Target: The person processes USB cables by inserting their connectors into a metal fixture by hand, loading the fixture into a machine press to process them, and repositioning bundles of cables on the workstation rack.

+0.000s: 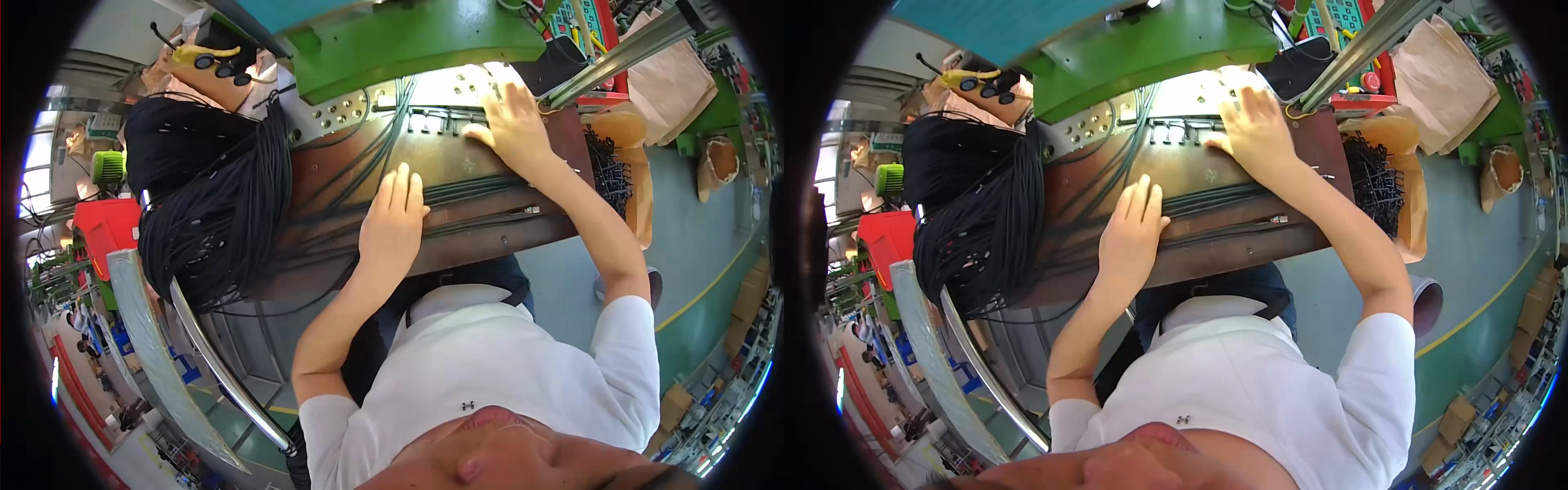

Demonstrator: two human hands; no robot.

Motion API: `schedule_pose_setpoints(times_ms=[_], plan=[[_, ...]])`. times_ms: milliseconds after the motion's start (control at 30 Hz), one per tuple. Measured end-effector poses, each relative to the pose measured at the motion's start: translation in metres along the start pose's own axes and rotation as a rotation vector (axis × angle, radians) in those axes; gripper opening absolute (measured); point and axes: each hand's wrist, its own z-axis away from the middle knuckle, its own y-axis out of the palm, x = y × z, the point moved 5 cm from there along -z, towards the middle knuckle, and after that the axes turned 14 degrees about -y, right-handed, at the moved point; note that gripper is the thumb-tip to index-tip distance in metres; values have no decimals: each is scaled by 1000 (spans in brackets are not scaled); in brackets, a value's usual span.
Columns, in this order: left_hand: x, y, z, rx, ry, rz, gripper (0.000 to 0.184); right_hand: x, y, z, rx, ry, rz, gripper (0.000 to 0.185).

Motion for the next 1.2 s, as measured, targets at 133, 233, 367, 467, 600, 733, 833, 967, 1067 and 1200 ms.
schedule_pose_setpoints(times_ms=[133, 233, 367, 467, 600, 733, 833, 967, 1067, 1200], plan=[[6, 13, 1, 86, 171, -165, 28, -10, -12, 34, 405, 262, -425, 32], [8, 15, -15, 222, 152, -162, 27, -29, -41, 53, 460, 439, -469, 21], [23, 21, -39, 356, 184, -55, 28, -71, -121, 103, 17, 649, -166, 14], [30, 9, -57, 809, -56, 194, 19, -61, -158, 126, -63, 670, 136, 18], [1, 23, -81, 1208, -314, 671, 15, 21, -127, 136, 85, 402, -370, 31], [-67, 51, -95, 1315, -185, 659, 19, 27, -108, 111, 131, 337, -459, 28], [-90, 42, -79, 1286, -407, 1094, 19, 2, -112, 100, 32, 382, -511, 26], [-86, 22, -42, 1096, -560, 1304, 18, -8, -99, 64, -249, 1224, -1537, 26], [-66, 17, -21, 873, -683, 1393, 19, 20, -72, 42, -42, 1185, -1734, 31], [-33, 21, 0, 607, -861, 1577, 21, 60, -54, 13, 132, 765, -1964, 34]])
